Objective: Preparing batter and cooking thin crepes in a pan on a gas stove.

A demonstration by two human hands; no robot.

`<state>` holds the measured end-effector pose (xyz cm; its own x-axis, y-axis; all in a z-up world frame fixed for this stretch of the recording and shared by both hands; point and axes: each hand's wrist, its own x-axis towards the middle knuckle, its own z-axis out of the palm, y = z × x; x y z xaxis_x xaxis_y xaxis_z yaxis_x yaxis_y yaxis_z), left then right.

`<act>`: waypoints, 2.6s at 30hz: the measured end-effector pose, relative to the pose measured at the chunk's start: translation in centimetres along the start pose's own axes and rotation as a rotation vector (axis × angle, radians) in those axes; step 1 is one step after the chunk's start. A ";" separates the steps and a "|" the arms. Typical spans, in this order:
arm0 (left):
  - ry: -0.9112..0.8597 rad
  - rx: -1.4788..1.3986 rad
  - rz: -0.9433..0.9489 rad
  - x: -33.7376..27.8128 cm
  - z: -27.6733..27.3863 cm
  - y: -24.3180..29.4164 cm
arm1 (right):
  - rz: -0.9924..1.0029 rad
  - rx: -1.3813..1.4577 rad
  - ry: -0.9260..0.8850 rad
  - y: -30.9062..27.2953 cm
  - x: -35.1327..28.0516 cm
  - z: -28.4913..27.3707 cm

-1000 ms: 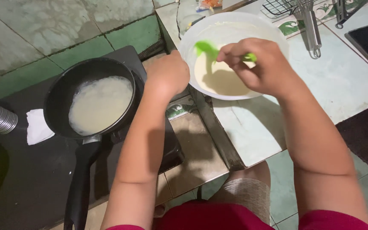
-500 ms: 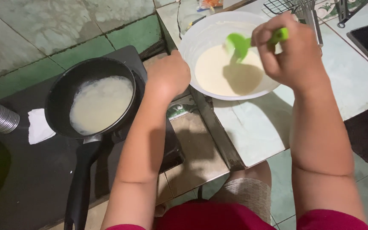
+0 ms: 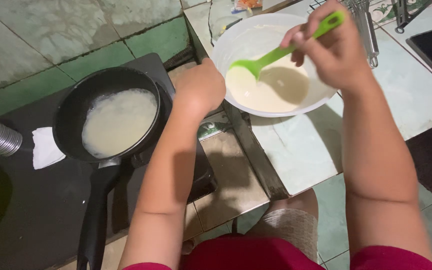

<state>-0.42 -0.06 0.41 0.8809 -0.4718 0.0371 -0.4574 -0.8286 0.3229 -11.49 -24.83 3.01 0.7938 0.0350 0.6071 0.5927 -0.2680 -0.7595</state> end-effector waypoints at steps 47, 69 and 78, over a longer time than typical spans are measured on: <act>-0.099 -0.121 0.307 -0.6 -1.3 0.8 | 0.156 -0.173 0.363 4.7 -0.4 -4.7; -0.091 -0.119 0.278 -0.8 -1.4 1.2 | 0.099 0.011 0.152 2.8 -0.3 -4.7; -0.039 -0.209 0.433 -0.8 -1.7 1.5 | -0.064 0.088 0.009 5.1 -0.8 -4.3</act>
<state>-1.58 -0.39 2.42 0.6077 -0.7744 0.1760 -0.7435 -0.4769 0.4687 -9.71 -30.34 -0.35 0.7530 0.0409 0.6567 0.6521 -0.1803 -0.7364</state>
